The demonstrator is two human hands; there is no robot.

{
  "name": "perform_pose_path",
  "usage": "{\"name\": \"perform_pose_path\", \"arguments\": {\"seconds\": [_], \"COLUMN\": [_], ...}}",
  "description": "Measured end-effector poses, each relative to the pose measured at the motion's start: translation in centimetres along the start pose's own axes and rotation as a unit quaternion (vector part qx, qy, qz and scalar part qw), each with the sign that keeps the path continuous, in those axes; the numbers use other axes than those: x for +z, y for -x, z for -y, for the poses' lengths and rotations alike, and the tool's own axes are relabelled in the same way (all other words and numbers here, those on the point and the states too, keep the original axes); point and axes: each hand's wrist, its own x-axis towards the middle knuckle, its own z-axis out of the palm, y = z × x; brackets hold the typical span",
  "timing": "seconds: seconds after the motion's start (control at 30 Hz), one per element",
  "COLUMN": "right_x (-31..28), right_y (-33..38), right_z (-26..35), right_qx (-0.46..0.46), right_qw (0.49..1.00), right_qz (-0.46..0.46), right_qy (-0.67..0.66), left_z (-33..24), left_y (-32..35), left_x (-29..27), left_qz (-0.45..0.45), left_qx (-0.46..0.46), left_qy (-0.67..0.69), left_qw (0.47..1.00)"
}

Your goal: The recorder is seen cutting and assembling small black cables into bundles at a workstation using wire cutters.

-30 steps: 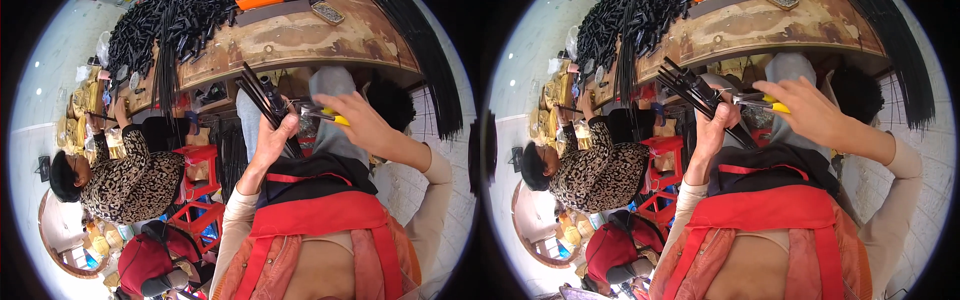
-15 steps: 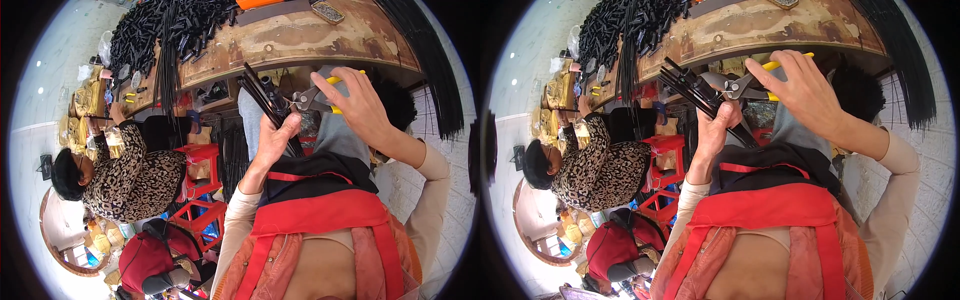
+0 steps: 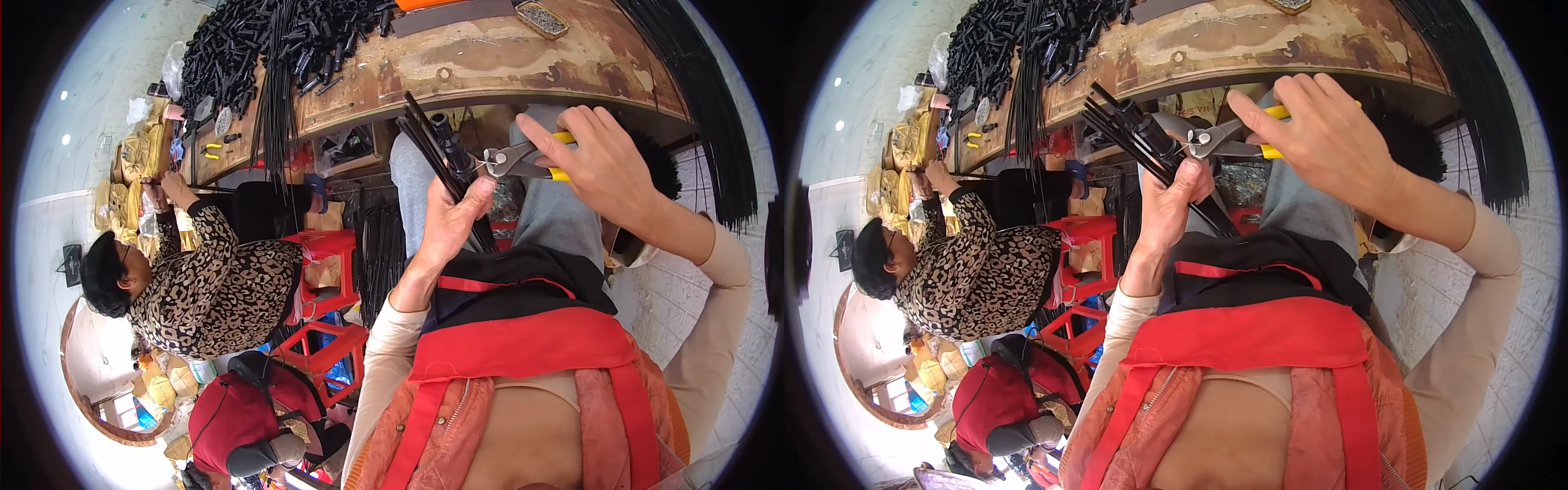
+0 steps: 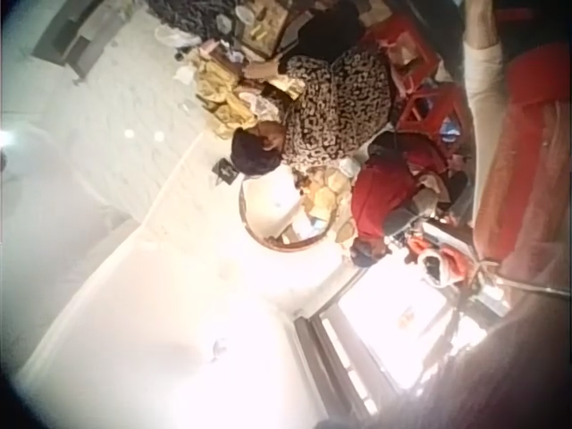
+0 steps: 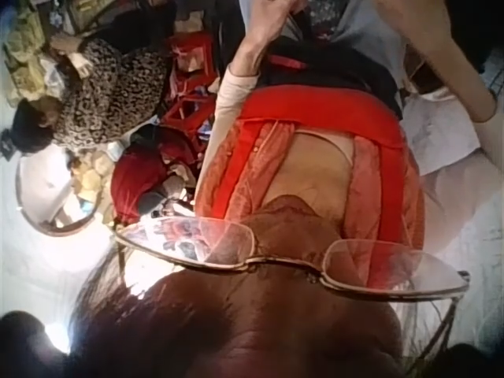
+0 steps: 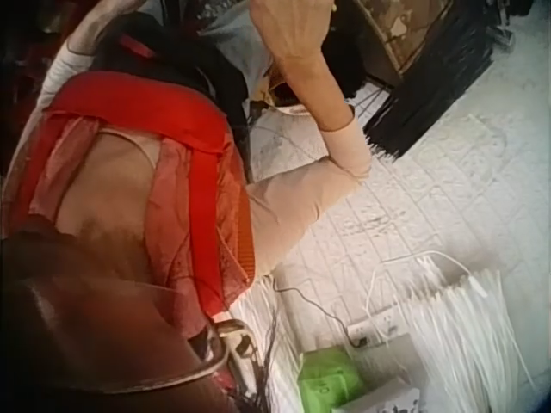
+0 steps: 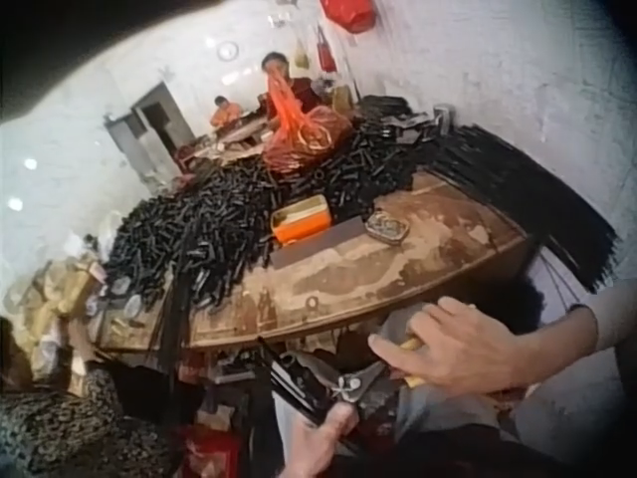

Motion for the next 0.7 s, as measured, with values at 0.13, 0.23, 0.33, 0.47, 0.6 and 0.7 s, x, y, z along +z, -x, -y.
{"name": "perform_pose_path", "arguments": {"seconds": [0.13, 0.23, 0.33, 0.47, 0.6, 0.7], "right_x": [-0.9, -2.5, -4.5, -3.5, -1.1, -2.0], "right_y": [0.0, -0.4, -1.2, 0.6, 2.2, 1.3], "right_z": [-1.0, -1.3, 0.1, 1.0, 0.5, -0.3], "right_qx": [-0.05, -0.108, 0.217, 0.178, 0.028, -0.054], "right_qw": [0.998, 0.99, 0.676, 0.827, 0.966, 0.989], "right_qz": [-0.012, 0.037, 0.433, 0.327, 0.01, 0.022], "right_qy": [-0.024, -0.084, -0.556, -0.421, -0.258, -0.138], "left_z": [-0.1, 0.0, -0.1, -2.4, -1.9, -1.4], "left_y": [-0.1, 0.2, 0.6, -0.1, -0.2, -0.5], "left_x": [-0.6, -1.5, -1.6, -0.9, -0.6, -0.2], "left_qz": [0.037, 0.067, 0.086, 0.121, 0.037, 0.024], "left_qx": [-0.003, -0.018, -0.044, -0.046, -0.047, -0.032], "left_qy": [-0.003, 0.018, 0.035, -0.069, -0.033, -0.032], "left_qw": [0.999, 0.997, 0.995, 0.989, 0.998, 0.999]}}
